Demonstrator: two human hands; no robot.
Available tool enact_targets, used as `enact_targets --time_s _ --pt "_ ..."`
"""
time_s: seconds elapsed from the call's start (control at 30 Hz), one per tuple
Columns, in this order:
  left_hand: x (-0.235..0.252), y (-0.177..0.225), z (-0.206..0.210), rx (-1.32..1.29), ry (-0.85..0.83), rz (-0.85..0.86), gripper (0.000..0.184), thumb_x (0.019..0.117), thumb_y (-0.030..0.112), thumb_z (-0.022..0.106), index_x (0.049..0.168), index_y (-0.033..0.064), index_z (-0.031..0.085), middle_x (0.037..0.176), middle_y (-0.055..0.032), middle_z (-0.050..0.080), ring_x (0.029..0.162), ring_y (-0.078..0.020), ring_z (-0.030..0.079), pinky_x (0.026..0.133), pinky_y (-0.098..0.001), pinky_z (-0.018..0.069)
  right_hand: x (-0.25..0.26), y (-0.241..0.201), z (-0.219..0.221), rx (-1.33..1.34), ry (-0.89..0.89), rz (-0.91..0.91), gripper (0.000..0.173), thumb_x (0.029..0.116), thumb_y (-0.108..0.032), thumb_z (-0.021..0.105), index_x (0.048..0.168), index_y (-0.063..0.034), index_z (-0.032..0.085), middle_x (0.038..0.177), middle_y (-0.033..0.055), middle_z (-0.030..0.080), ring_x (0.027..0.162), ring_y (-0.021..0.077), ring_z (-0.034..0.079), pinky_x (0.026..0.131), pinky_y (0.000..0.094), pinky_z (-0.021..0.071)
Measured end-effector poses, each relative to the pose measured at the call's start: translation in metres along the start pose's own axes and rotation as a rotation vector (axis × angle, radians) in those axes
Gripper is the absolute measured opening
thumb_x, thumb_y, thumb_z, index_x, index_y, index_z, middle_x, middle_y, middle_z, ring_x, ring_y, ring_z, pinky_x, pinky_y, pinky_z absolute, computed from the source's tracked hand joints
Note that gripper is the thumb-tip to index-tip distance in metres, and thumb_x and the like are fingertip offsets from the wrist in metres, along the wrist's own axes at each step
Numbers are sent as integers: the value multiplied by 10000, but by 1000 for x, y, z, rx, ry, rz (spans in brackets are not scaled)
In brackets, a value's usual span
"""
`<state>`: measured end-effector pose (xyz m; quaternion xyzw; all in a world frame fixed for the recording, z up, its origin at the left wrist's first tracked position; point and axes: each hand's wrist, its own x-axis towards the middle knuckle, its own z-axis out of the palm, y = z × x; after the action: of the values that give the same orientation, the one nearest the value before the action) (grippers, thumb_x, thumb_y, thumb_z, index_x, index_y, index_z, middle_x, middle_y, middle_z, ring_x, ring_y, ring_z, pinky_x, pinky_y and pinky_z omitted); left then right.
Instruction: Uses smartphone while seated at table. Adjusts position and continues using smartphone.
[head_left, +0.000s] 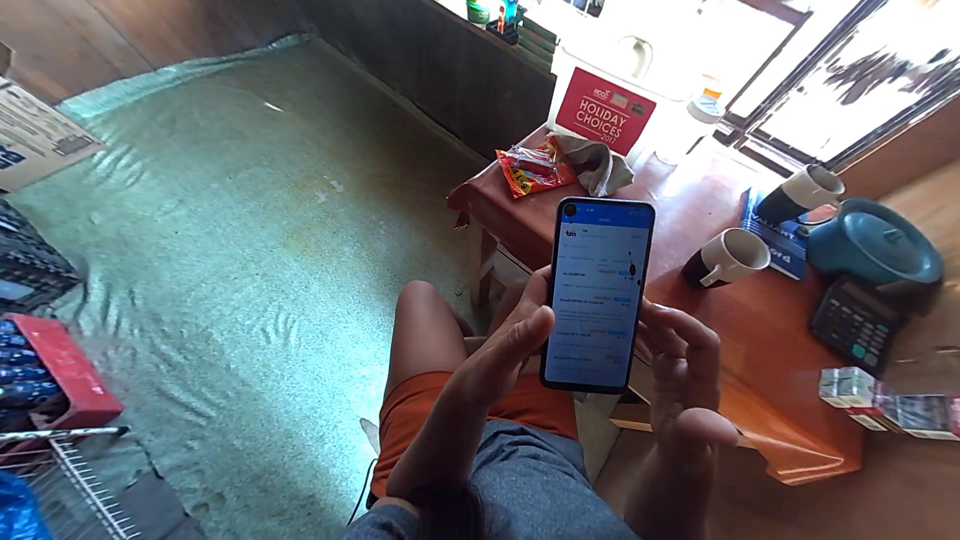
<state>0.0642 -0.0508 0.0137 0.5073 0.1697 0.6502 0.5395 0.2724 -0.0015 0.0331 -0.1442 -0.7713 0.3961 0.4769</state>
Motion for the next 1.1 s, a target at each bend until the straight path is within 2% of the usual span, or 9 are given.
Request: enact_targets --time_s 0.17,0.23,0.37,0.47,0.53,1.1 --pt "5 12 6 -2 32 -96 919 899 721 559 1520 100 286 1318 -19 595 1186 -112 601 1012 -346 520 0 0 0 -1 0 -1 651 949 -774 344 1457 -381 448 1448 -178 532 1331 50 513 1116 285 438" --pt "5 11 6 -1 29 -98 926 892 727 562 1511 99 277 1306 -12 600 1173 -100 608 1004 -329 523 0 0 1 -6 6 0 654 947 -776 339 1456 -380 451 1446 -184 533 1329 45 514 1111 280 441" --pt "1 3 5 19 51 -22 921 905 691 551 1495 30 296 1287 -41 609 1116 -88 625 920 -294 533 0 0 1 -13 5 0 654 953 -773 328 1461 -379 446 1449 -185 531 1333 45 513 1111 282 443" --pt "5 10 6 15 25 -77 914 896 735 545 1512 107 293 1321 -10 598 1190 -104 603 1010 -342 522 0 0 1 -11 2 -3 661 948 -778 327 1464 -383 446 1456 -179 528 1335 50 513 1116 285 442" --pt "5 11 6 7 23 -80 909 891 737 551 1509 121 296 1318 -5 602 1193 -104 602 1012 -344 521 -1 0 0 -13 -1 0 660 948 -780 325 1463 -383 443 1458 -183 523 1340 50 508 1123 286 437" --pt "5 9 5 -3 19 -91 916 892 735 553 1512 117 286 1321 -11 599 1193 -106 602 1020 -344 515 -1 -2 1 -25 1 -1 652 953 -774 329 1468 -391 442 1466 -174 522 1344 59 509 1121 291 439"
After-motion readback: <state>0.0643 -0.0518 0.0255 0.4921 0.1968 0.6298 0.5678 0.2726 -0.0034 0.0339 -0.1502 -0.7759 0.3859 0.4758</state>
